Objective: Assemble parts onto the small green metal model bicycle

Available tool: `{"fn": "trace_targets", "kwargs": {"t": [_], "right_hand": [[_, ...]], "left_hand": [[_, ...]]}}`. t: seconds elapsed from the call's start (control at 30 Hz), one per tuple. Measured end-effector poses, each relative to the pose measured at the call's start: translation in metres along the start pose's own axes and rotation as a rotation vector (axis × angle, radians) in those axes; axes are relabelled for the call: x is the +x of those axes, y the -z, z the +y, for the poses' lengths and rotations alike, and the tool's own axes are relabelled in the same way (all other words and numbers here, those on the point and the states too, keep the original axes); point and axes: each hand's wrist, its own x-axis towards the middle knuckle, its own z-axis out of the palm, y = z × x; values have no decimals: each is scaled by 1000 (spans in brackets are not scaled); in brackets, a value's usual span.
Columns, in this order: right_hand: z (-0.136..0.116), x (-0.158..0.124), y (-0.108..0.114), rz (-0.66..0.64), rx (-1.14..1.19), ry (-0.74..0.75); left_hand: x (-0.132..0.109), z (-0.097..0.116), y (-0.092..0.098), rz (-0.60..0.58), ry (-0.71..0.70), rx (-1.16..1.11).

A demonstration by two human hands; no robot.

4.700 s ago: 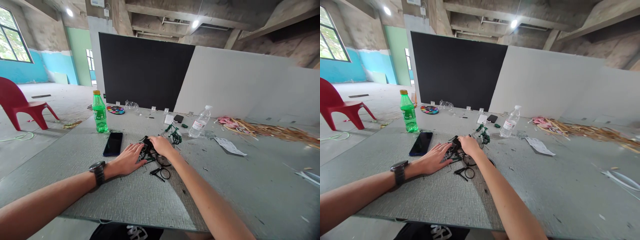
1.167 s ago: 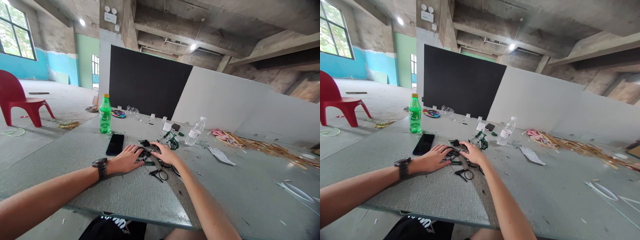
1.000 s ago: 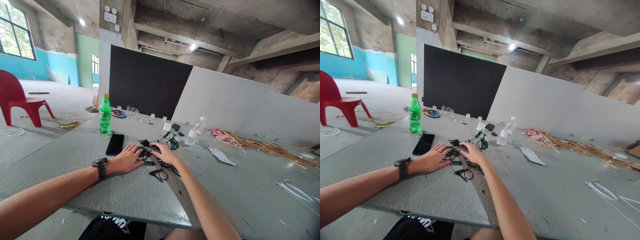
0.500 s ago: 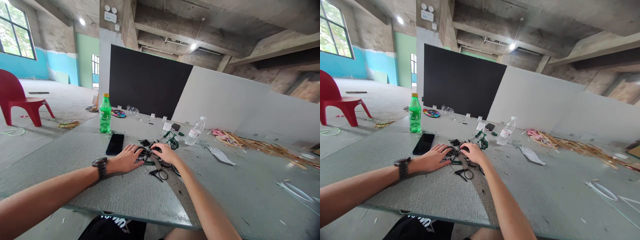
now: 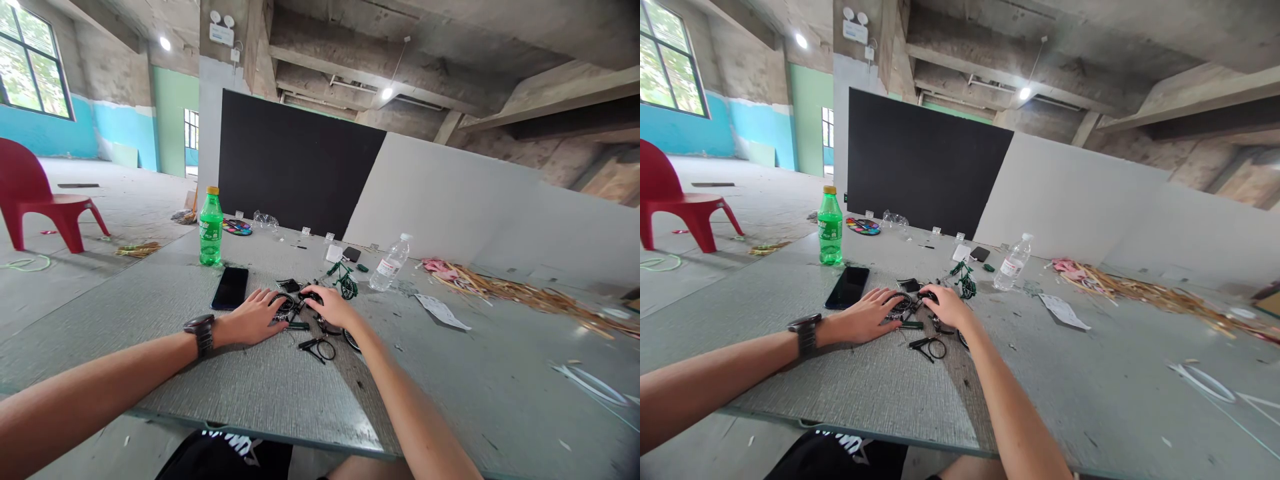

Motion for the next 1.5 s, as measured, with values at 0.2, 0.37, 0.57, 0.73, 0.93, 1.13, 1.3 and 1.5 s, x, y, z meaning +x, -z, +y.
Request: {"fn": "trace_targets", "kwargs": {"t": [0.2,0.37,0.57,0.73,0.93,1.13,1.3,1.5], "right_hand": [[1,1,-2,26,24,33],[3,1,-3,36,-16,64],[6,0,-3,13,-25,46],[3,-1,-1,9,-10,52],[-5,-1,-1,-12,-13,96],[-1,1,-1,0,-35,74],[2,2,-3,8,-27,67],[-1,2,0,-13,-4,5]], "left_hand": [[0,3,3,-3,4,21],[0,5,6,-12,12,16],[0,5,6,-22,20,15],[-1,4,4,-9,18,11],[0,5,5,-3,16,50],[0,4,2,-12,20,74],[-1,4,1,-4,30,88],[0,6,6,-34,33,74]]}}
